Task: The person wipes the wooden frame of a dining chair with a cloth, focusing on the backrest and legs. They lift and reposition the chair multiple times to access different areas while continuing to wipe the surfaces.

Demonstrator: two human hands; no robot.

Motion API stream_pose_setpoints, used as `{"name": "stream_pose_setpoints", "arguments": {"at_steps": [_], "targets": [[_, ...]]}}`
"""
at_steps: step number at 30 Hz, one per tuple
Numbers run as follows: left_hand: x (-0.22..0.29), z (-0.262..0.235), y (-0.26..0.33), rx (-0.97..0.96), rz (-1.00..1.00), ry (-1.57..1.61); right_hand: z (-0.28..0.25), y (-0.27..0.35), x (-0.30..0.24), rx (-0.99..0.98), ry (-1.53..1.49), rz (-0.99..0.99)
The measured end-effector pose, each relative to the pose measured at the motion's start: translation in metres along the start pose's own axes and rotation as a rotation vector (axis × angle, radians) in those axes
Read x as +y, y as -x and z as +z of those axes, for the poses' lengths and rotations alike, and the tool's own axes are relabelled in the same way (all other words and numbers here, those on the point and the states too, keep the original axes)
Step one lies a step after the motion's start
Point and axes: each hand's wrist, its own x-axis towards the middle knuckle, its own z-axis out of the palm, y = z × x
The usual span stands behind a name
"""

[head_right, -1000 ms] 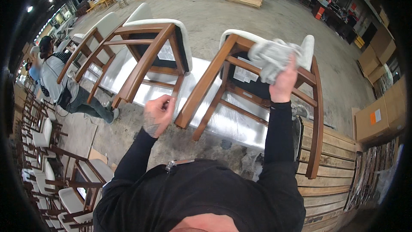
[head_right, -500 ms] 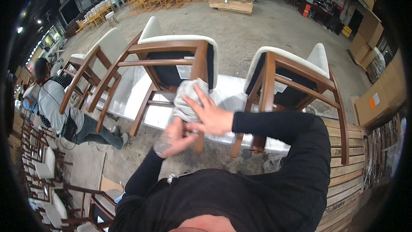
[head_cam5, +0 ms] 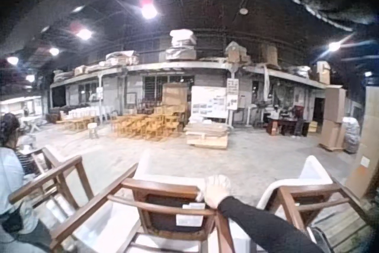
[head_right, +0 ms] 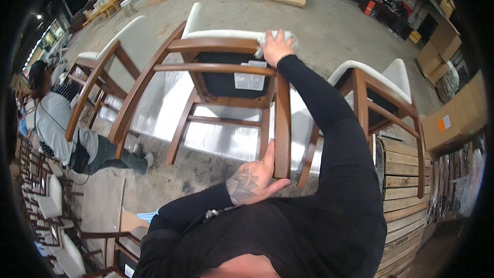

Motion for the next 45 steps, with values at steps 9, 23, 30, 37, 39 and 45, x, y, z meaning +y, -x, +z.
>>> {"name": "stream_pose_setpoints", "arguments": {"at_steps": [9,23,30,37,39,45], "targets": [[-0.157,-0.215,0.100,0.703,-0.435,-1.160,-0.011,0.028,-0.036,0.292,-0.209,-0.472],[-0.241,-0.304,0.120,0.177,-0.506,-0.255,-0.004,0.030,-0.305,0.532,-0.412,-0.419],[-0.235,-0.302,0.115,0.218,-0.477,-0.132,0.071,0.117,-0.301,0.590,-1.563,-0.030],[-0.233,-0.295,0.116,0.256,-0.699,0.004,0.183,0.067,-0.159,0.952,-0.860,1.019],[-0.232,-0.293,0.117,0.306,-0.621,-0.095,0.183,0.034,-0.134,1.087,-0.762,0.987],[-0.227,-0.298,0.115,0.236,-0.757,-0.062,0.136,-0.069,-0.196,1.594,-2.049,0.866]]}}
